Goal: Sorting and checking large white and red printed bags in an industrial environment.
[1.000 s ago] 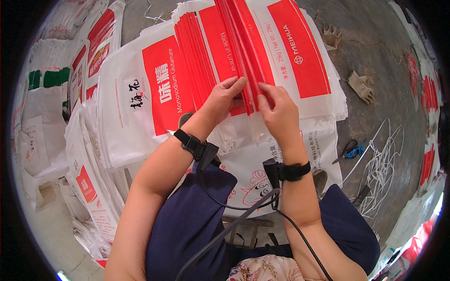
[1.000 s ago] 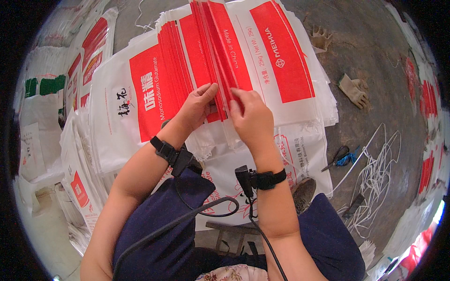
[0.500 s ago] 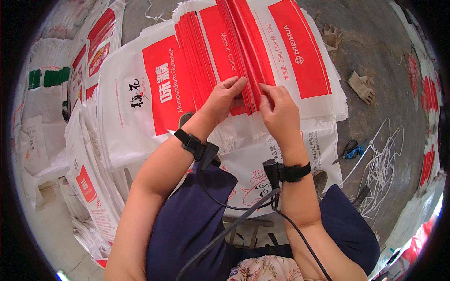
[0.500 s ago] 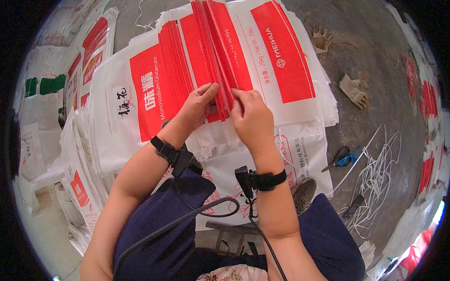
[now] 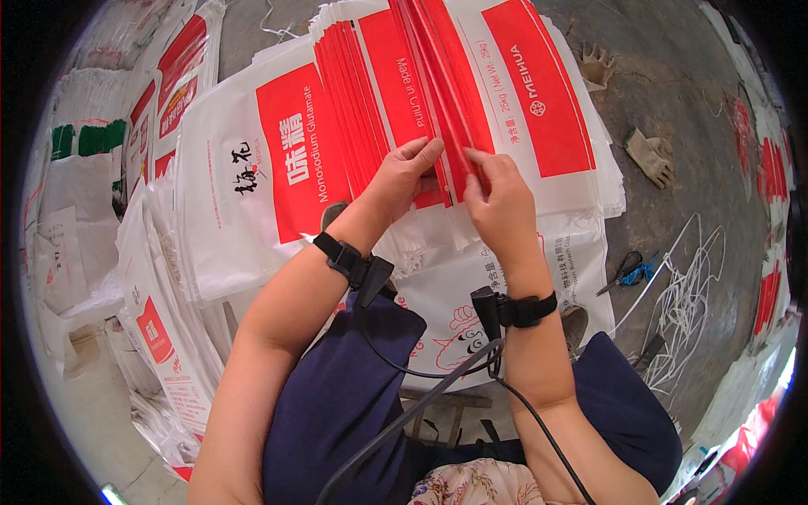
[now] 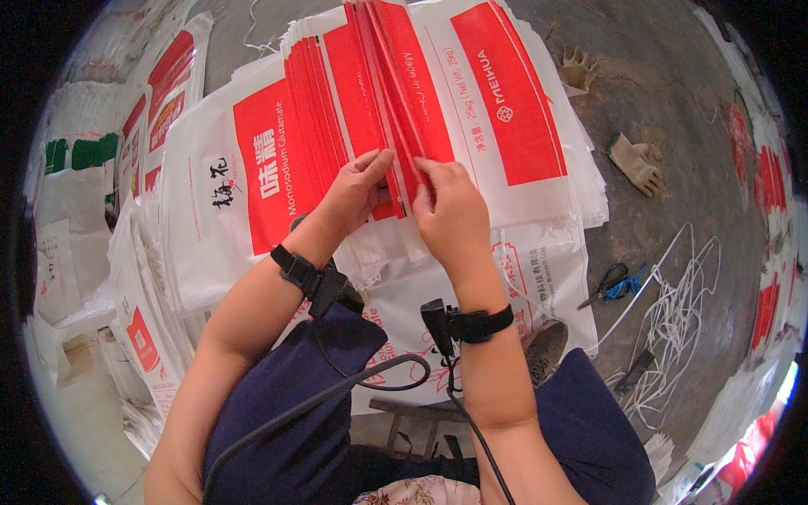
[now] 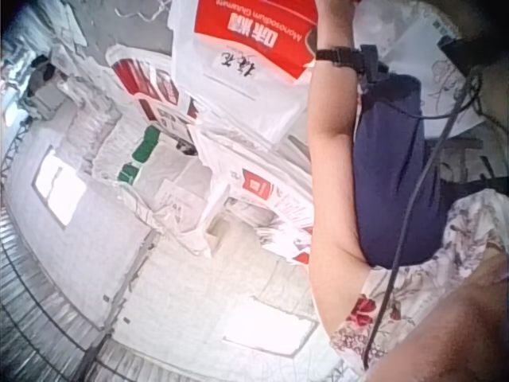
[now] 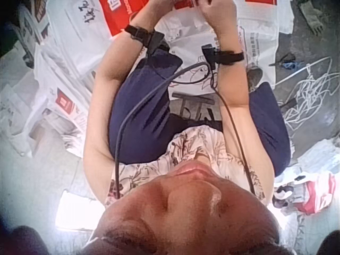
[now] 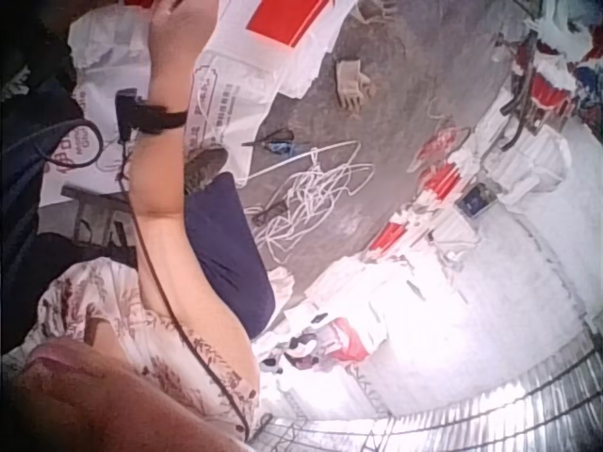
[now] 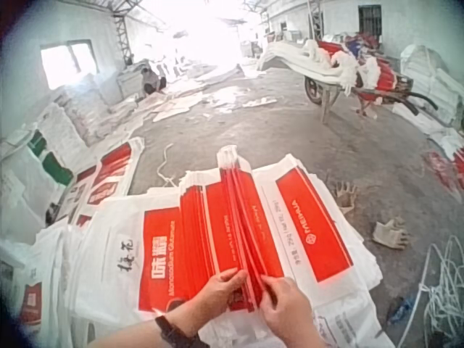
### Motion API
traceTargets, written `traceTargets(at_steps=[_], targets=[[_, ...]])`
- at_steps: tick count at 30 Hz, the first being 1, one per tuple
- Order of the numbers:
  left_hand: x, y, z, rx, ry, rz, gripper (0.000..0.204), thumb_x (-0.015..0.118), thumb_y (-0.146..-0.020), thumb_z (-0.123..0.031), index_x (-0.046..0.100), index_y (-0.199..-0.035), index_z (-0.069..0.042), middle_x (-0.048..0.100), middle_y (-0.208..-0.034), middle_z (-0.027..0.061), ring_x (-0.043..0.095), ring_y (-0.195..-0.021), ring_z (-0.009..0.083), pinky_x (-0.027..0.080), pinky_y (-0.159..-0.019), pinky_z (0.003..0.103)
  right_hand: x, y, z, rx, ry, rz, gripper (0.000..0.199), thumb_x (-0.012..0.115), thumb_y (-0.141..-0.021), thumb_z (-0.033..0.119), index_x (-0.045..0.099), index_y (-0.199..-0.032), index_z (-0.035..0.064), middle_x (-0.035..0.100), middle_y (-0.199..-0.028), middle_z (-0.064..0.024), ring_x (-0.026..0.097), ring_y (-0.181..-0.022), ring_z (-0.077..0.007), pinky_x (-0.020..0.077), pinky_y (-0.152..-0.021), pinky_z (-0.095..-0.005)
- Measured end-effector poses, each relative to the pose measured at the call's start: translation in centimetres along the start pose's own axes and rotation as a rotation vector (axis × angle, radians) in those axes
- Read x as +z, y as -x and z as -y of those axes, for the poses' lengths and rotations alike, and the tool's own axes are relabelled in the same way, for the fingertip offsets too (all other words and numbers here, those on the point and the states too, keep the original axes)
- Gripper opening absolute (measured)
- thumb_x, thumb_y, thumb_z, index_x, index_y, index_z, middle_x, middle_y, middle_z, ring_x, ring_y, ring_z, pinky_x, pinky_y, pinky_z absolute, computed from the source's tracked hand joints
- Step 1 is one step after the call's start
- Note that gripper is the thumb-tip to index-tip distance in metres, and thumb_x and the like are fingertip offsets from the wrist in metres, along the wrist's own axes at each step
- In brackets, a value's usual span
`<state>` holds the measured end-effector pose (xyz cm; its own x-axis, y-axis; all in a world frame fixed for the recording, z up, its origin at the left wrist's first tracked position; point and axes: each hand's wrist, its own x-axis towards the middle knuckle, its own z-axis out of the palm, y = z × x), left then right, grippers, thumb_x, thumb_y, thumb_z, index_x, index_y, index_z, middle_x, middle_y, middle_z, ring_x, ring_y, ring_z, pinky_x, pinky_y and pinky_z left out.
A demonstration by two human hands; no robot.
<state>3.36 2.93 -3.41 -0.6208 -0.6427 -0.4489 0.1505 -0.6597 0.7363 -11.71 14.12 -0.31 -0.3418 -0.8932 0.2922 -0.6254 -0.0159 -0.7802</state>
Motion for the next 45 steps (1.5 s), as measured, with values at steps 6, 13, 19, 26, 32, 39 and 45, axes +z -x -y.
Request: traceTargets(at_steps=[6, 13, 19, 26, 32, 39, 45], targets=[[-0.4, -0.1, 0.2, 0.003, 0.009, 0.017, 0.032, 0.067, -0.102, -0.033, 0.065, -0.122, -0.008, 0.07, -0.106, 0.0024, 0.069, -0.095, 0.0135, 0.06, -0.084, 0.033, -0.3, 0.3, 0.3, 0.044, 0.022, 0.088, 0.03, 0.067, -0.09, 0.01, 0.072, -0.119, 0.0076, 0.064, -0.104, -0.017, 0.065, -0.091, -0.0347, 0.0544, -0.083, -0.0452], [-1.1, -0.4, 0.5, 0.003, 0.037, 0.069, 0.03, 0.068, -0.102, -0.031, 0.065, -0.12, -0.008, 0.069, -0.106, 0.0008, 0.068, -0.096, 0.0131, 0.06, -0.082, 0.032, 0.4, 0.3, 1.0, 0.003, 0.093, 0.08, 0.026, 0.071, -0.089, 0.016, 0.073, -0.113, 0.0057, 0.064, -0.1, -0.0172, 0.066, -0.09, -0.0349, 0.0544, -0.079, -0.0442], [-0.5, -0.2, 0.3, 0.004, -0.049, 0.007, 0.028, 0.067, -0.102, -0.026, 0.064, -0.122, -0.005, 0.069, -0.108, 0.0028, 0.069, -0.099, 0.0144, 0.06, -0.084, 0.033, -0.4, 0.2, -0.6, 0.052, -0.014, 0.029, 0.022, 0.068, -0.09, 0.012, 0.071, -0.11, 0.0039, 0.066, -0.098, -0.0171, 0.067, -0.091, -0.0363, 0.0552, -0.08, -0.0437], [0.1, 0.1, 0.0, 0.012, -0.065, -0.015, 0.029, 0.065, -0.104, -0.025, 0.063, -0.124, -0.004, 0.07, -0.108, 0.004, 0.069, -0.096, 0.0161, 0.061, -0.083, 0.035, -1.7, -0.2, 0.5, 0.014, 0.073, -0.01, 0.028, 0.065, -0.09, 0.007, 0.069, -0.118, 0.0066, 0.064, -0.104, -0.0182, 0.066, -0.094, -0.0384, 0.0551, -0.082, -0.0451], [-1.8, -0.1, 0.4, 0.002, -0.032, 0.019, 0.034, 0.064, -0.104, -0.029, 0.063, -0.127, -0.004, 0.069, -0.111, 0.0052, 0.07, -0.097, 0.0174, 0.061, -0.084, 0.036, 0.5, 0.4, 1.1, -0.039, 0.113, 0.059, 0.024, 0.067, -0.089, 0.008, 0.069, -0.113, 0.0057, 0.063, -0.101, -0.0183, 0.065, -0.091, -0.0398, 0.0544, -0.081, -0.0463], [0.3, 0.7, -0.4, 0.049, -0.151, 0.062, 0.044, 0.06, -0.106, -0.029, 0.057, -0.141, -0.002, 0.068, -0.126, 0.0139, 0.07, -0.111, 0.0242, 0.06, -0.095, 0.039, -3.0, -0.4, -0.1, 0.171, 0.225, 0.081, 0.018, 0.067, -0.088, 0.008, 0.067, -0.105, 0.0026, 0.063, -0.109, -0.0173, 0.064, -0.101, -0.0357, 0.053, -0.087, -0.0463], [-0.4, 1.5, -3.9, 0.574, -0.936, -0.151, 0.041, 0.065, -0.101, -0.017, 0.06, -0.134, 0.005, 0.068, -0.123, 0.0172, 0.067, -0.115, 0.0288, 0.054, -0.101, 0.038, -5.0, -1.3, 0.2, -0.022, 0.642, -0.349, 0.032, 0.066, -0.087, 0.009, 0.066, -0.117, 0.0011, 0.062, -0.128, -0.0223, 0.057, -0.123, -0.039, 0.0465, -0.104, -0.048]])
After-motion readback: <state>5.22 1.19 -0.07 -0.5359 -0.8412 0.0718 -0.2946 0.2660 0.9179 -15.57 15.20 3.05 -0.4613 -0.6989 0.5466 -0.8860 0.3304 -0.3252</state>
